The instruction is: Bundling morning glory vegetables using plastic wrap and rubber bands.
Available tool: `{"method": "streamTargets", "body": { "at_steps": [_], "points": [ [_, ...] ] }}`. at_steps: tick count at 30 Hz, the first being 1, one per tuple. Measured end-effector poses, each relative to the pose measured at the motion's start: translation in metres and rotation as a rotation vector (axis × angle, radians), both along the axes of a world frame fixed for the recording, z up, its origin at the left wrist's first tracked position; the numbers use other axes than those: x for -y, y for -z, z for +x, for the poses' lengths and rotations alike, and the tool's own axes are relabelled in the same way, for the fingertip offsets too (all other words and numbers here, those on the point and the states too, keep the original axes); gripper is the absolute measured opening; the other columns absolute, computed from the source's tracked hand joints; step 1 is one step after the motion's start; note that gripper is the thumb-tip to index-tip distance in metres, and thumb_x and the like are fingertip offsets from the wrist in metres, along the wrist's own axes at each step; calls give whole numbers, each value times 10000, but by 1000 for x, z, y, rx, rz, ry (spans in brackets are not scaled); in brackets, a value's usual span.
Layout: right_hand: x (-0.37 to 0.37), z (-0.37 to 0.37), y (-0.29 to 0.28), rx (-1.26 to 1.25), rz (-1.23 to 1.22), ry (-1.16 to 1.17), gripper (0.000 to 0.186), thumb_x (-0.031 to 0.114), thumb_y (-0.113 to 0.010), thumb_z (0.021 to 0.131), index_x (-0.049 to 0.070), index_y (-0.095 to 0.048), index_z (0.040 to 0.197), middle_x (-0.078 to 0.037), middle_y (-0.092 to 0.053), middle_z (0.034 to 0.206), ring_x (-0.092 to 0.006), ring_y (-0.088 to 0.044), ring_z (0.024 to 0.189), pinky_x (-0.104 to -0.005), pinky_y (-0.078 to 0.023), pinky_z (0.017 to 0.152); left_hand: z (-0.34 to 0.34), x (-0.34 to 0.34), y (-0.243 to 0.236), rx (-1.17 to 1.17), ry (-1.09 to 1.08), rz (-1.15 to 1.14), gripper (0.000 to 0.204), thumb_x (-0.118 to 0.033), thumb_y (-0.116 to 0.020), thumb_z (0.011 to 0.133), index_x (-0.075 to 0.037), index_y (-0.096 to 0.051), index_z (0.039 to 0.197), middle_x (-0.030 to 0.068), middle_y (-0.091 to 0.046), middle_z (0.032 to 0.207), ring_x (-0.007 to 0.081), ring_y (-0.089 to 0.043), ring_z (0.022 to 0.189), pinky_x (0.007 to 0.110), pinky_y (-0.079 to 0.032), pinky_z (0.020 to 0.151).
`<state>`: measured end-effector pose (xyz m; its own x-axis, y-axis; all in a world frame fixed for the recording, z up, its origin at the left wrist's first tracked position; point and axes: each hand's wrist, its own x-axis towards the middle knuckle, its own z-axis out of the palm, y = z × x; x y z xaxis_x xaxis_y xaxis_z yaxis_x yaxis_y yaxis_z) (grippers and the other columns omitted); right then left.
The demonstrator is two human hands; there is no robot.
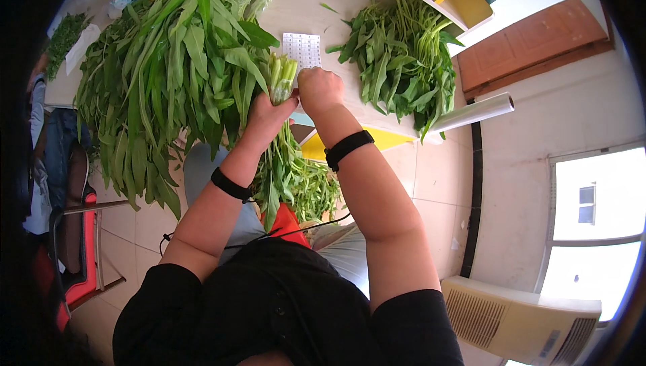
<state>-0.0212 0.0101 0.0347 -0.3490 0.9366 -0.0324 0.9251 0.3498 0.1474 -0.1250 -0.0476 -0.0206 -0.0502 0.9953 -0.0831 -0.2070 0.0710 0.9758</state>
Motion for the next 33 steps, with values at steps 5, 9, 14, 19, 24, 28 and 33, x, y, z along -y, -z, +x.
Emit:
{"method": "streamTargets", "body": {
  "at_steps": [5, 9, 14, 19, 24, 28, 33],
  "points": [
    [-7, 6, -3, 41, -4, -100, 158, 171, -650, 745, 67, -657, 864, -133, -671, 872, -286, -664, 826, -371, -530, 714, 5, -2, 1, 43, -57, 63, 178, -100, -592, 780, -11, -596, 934, 28, -571, 693, 98, -520, 551, 260, -429, 500],
    [-10, 15, 6, -26, 12, -167, 145, 162, -617, 759, 62, -639, 860, -142, -659, 883, -294, -653, 821, -386, -522, 708, 5, -1, 1, 68, -63, 61, 187, -99, -587, 770, -16, -594, 937, 30, -564, 681, 102, -516, 537, 262, -433, 485],
    [-11, 29, 26, -243, 111, -134, 130, 157, -576, 783, 52, -620, 846, -162, -643, 878, -328, -629, 795, -413, -505, 708, 3, -1, 3, 80, -67, 65, 195, -98, -582, 757, -15, -596, 932, 25, -560, 684, 100, -512, 535, 258, -433, 481],
    [-15, 44, 33, -532, 91, -33, 159, 181, -555, 805, 42, -621, 847, -170, -640, 854, -354, -614, 797, -427, -489, 723, 0, 1, 2, 51, 20, -1, 305, -120, -585, 787, -1, -598, 1068, 46, -652, 984, 92, -588, 739, 250, -494, 574],
    [-11, 43, 23, -660, -45, 53, 164, 209, -597, 792, 64, -654, 843, -153, -657, 841, -330, -626, 823, -420, -492, 742, 3, 1, 1, 94, -34, 29, 258, -116, -590, 772, -5, -598, 1004, 37, -622, 875, 96, -559, 653, 249, -470, 538],
    [-6, 29, 13, -444, -34, 45, 152, 209, -605, 793, 81, -662, 852, -136, -660, 853, -326, -628, 823, -411, -498, 745, 3, 0, 6, 101, -50, 51, 245, -123, -599, 759, -10, -591, 976, 36, -590, 755, 104, -538, 572, 255, -452, 503],
    [-10, 18, 4, -100, -8, -32, 160, 197, -599, 792, 69, -664, 865, -145, -660, 843, -318, -636, 816, -418, -508, 728, 6, 0, 3, 76, -76, 66, 236, -129, -598, 763, -2, -574, 960, 45, -575, 734, 116, -539, 563, 267, -457, 508]
  ]
}}
